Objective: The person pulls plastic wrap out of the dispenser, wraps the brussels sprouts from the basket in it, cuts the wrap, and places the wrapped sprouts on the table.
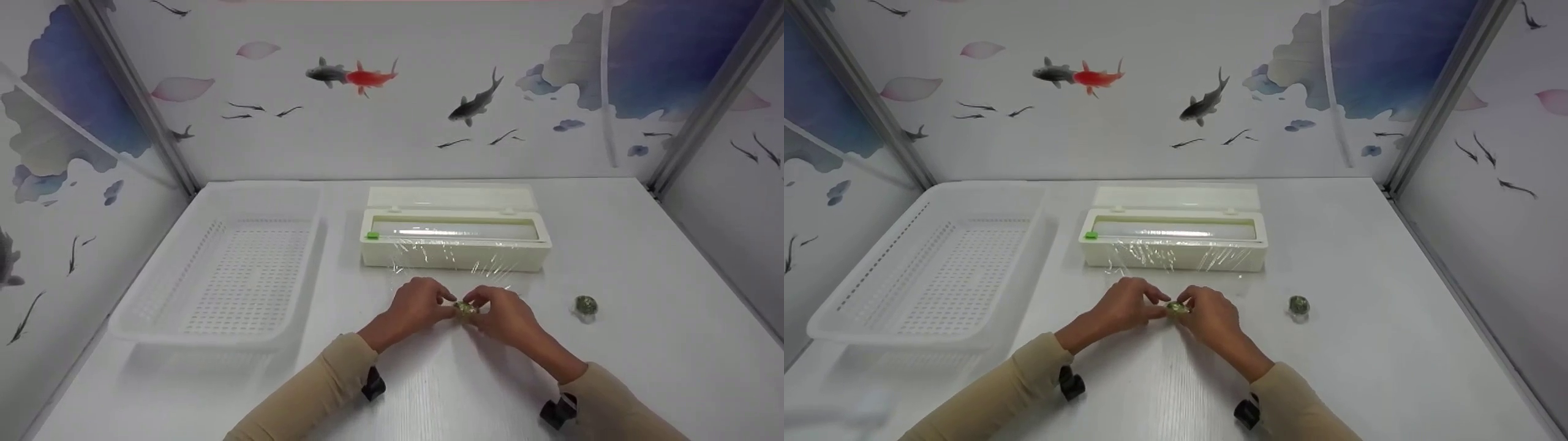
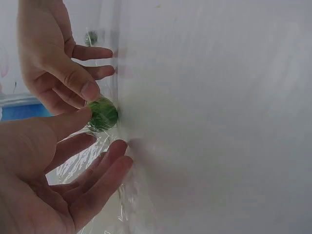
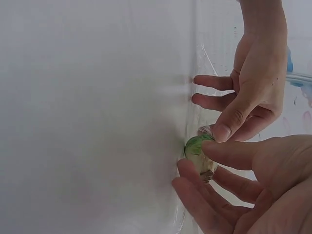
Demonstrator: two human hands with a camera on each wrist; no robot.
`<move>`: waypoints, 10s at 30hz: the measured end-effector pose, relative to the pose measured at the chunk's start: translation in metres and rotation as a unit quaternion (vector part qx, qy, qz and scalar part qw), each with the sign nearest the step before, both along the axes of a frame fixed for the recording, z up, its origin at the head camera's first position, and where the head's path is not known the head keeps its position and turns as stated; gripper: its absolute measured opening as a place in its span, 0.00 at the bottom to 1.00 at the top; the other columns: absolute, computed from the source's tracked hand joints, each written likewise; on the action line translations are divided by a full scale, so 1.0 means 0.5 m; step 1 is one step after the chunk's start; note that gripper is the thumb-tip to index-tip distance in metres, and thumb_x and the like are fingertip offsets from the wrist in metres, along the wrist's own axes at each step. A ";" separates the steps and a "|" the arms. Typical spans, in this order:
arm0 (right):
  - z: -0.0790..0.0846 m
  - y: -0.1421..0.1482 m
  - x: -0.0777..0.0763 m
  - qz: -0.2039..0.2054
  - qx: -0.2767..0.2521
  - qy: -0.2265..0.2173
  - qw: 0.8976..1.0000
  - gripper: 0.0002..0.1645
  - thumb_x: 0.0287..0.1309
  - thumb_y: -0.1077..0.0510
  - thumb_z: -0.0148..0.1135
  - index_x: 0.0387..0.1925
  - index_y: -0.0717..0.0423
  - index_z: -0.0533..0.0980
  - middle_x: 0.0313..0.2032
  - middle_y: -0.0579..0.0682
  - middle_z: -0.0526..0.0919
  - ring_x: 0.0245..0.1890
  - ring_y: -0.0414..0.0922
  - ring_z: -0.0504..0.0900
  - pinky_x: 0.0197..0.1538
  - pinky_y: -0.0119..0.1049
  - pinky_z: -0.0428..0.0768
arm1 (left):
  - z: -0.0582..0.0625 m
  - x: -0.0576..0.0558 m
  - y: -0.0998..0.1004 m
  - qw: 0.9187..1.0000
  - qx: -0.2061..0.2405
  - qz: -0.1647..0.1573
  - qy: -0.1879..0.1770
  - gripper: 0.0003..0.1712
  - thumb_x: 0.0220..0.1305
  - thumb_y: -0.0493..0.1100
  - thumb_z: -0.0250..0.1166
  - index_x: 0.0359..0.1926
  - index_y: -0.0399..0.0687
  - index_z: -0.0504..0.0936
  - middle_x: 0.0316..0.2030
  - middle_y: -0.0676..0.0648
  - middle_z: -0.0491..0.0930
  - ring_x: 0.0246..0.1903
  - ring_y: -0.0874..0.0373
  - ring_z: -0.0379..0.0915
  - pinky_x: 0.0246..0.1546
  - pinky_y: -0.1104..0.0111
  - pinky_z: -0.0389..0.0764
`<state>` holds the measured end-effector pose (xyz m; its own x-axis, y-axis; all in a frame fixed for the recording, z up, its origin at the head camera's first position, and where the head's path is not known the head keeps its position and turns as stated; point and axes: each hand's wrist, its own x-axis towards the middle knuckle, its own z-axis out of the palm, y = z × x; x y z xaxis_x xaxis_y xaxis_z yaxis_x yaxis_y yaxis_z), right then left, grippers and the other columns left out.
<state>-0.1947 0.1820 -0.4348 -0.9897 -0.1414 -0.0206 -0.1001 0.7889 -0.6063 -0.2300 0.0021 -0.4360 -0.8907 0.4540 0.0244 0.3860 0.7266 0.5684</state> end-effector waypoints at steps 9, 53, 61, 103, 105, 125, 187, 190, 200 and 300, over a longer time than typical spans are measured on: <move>0.001 0.002 0.002 0.004 0.030 0.022 0.999 0.13 0.54 0.60 0.73 0.43 0.51 0.86 0.37 0.51 0.89 0.39 0.49 0.85 0.31 0.37 0.76 | -0.001 0.003 0.002 0.995 -0.073 -0.007 0.062 0.14 0.57 0.52 0.75 0.45 0.58 0.91 0.40 0.54 0.89 0.36 0.63 0.82 0.27 0.72 0.78; 0.015 0.017 -0.050 0.022 -0.107 -0.103 0.989 0.13 0.59 0.67 0.67 0.47 0.62 0.81 0.46 0.59 0.85 0.28 0.44 0.86 0.26 0.38 0.87 | 0.003 -0.031 0.006 0.972 0.140 0.032 -0.184 0.09 0.61 0.36 0.71 0.43 0.43 0.89 0.33 0.42 0.89 0.21 0.55 0.84 0.20 0.68 0.84; 0.024 0.036 -0.075 0.065 -0.117 -0.139 0.981 0.13 0.61 0.63 0.67 0.47 0.62 0.83 0.43 0.58 0.86 0.30 0.45 0.86 0.28 0.39 0.87 | 0.001 -0.037 0.009 0.963 0.155 0.043 -0.217 0.09 0.58 0.35 0.73 0.42 0.42 0.89 0.31 0.41 0.89 0.23 0.54 0.86 0.23 0.68 0.85; -0.007 0.029 -0.107 -0.027 -0.170 -0.143 0.975 0.16 0.63 0.67 0.63 0.53 0.66 0.78 0.48 0.62 0.84 0.28 0.43 0.87 0.29 0.39 0.88 | -0.041 -0.055 0.027 0.907 0.318 0.143 -0.237 0.16 0.60 0.32 0.70 0.50 0.38 0.84 0.35 0.42 0.88 0.18 0.60 0.81 0.22 0.68 0.87; -0.007 0.030 -0.107 -0.032 -0.171 -0.141 0.975 0.17 0.64 0.66 0.63 0.54 0.65 0.78 0.49 0.62 0.83 0.28 0.43 0.87 0.30 0.38 0.88 | -0.045 -0.058 0.029 0.905 0.323 0.145 -0.237 0.15 0.61 0.32 0.69 0.49 0.38 0.84 0.35 0.42 0.87 0.18 0.60 0.80 0.22 0.68 0.87; -0.015 0.035 -0.126 -0.055 -0.178 -0.107 0.977 0.16 0.65 0.62 0.64 0.50 0.68 0.80 0.36 0.61 0.88 0.25 0.42 0.86 0.28 0.36 0.87 | -0.047 -0.075 0.023 0.926 0.286 0.161 -0.186 0.09 0.63 0.34 0.68 0.44 0.42 0.88 0.35 0.44 0.88 0.20 0.61 0.80 0.19 0.73 0.83; 0.125 -0.115 -0.193 0.144 -0.174 -0.031 0.974 0.19 0.69 0.59 0.60 0.58 0.61 0.79 0.50 0.64 0.85 0.42 0.55 0.89 0.35 0.44 0.89 | 0.005 -0.106 -0.174 0.943 0.247 0.207 -0.076 0.54 0.58 0.43 0.74 0.78 0.47 0.53 0.70 0.36 0.63 0.68 0.43 0.64 0.71 0.51 0.68; 0.125 -0.130 -0.206 0.146 -0.215 -0.055 0.964 0.21 0.69 0.58 0.61 0.60 0.61 0.78 0.53 0.63 0.84 0.43 0.51 0.89 0.36 0.41 0.90 | -0.002 -0.116 -0.184 0.942 0.264 0.189 -0.080 0.51 0.59 0.44 0.74 0.78 0.49 0.54 0.70 0.36 0.64 0.68 0.43 0.65 0.69 0.51 0.71; 0.093 -0.178 -0.230 0.076 -0.363 -0.134 0.919 0.23 0.69 0.55 0.61 0.61 0.61 0.77 0.55 0.61 0.82 0.38 0.43 0.87 0.41 0.39 0.89 | -0.014 -0.142 -0.193 0.921 0.304 0.223 -0.102 0.41 0.62 0.48 0.72 0.73 0.57 0.65 0.66 0.35 0.69 0.54 0.45 0.78 0.42 0.62 0.88; 0.117 0.104 -0.183 -0.010 -0.049 0.001 0.999 0.14 0.65 0.64 0.63 0.48 0.69 0.83 0.45 0.69 0.86 0.28 0.43 0.87 0.27 0.34 0.87 | -0.050 -0.161 -0.161 0.919 0.281 0.277 -0.002 0.39 0.52 0.37 0.78 0.63 0.48 0.69 0.54 0.36 0.73 0.50 0.46 0.73 0.35 0.68 0.86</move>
